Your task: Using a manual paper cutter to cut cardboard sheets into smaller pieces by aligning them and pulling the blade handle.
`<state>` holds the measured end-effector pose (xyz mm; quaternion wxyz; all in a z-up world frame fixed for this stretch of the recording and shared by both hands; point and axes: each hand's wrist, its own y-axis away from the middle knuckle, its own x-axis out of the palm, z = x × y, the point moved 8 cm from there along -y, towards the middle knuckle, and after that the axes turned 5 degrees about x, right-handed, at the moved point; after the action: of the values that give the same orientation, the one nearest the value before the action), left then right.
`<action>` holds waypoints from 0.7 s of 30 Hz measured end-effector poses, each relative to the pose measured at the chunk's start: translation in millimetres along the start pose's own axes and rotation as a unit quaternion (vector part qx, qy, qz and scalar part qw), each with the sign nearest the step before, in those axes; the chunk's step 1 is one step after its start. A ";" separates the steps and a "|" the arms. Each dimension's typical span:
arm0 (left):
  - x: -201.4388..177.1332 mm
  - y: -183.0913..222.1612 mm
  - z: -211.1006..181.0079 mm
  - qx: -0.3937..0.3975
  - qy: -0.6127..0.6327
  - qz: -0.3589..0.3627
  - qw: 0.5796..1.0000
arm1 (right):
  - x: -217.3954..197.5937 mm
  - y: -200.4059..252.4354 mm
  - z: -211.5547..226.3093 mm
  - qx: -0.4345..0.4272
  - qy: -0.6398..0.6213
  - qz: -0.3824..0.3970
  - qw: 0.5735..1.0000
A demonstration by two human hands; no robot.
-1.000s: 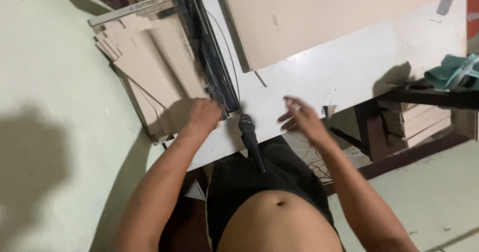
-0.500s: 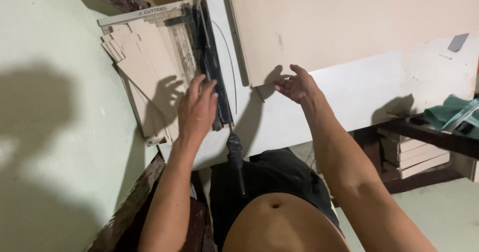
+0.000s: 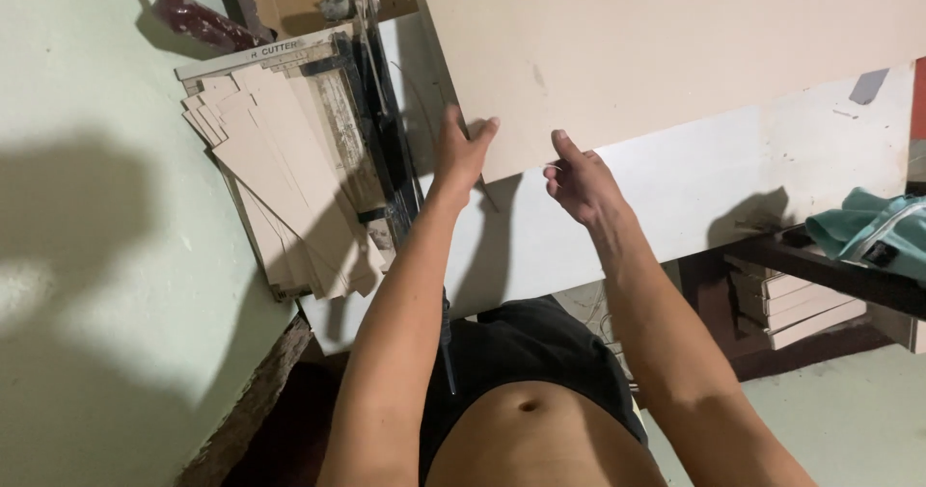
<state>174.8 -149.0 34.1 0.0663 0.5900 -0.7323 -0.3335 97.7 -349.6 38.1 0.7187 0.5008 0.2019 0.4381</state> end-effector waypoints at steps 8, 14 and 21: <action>-26.6 112.9 -124.9 0.166 -0.074 0.087 0.979 | -65.5 -3.6 -44.5 -0.083 -0.048 -0.042 0.995; -164.7 138.1 -32.6 0.050 -0.102 -0.095 0.989 | -80.9 -31.1 -154.4 0.004 0.054 -0.106 0.993; -182.3 142.9 77.3 -0.024 -0.135 -0.061 0.989 | -52.0 -26.2 -210.6 0.028 0.015 -0.044 0.999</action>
<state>73.5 59.9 109.7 -0.0396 0.5810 -0.6891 -0.4314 -72.5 -281.5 -80.9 0.7197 0.5051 0.2465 0.4077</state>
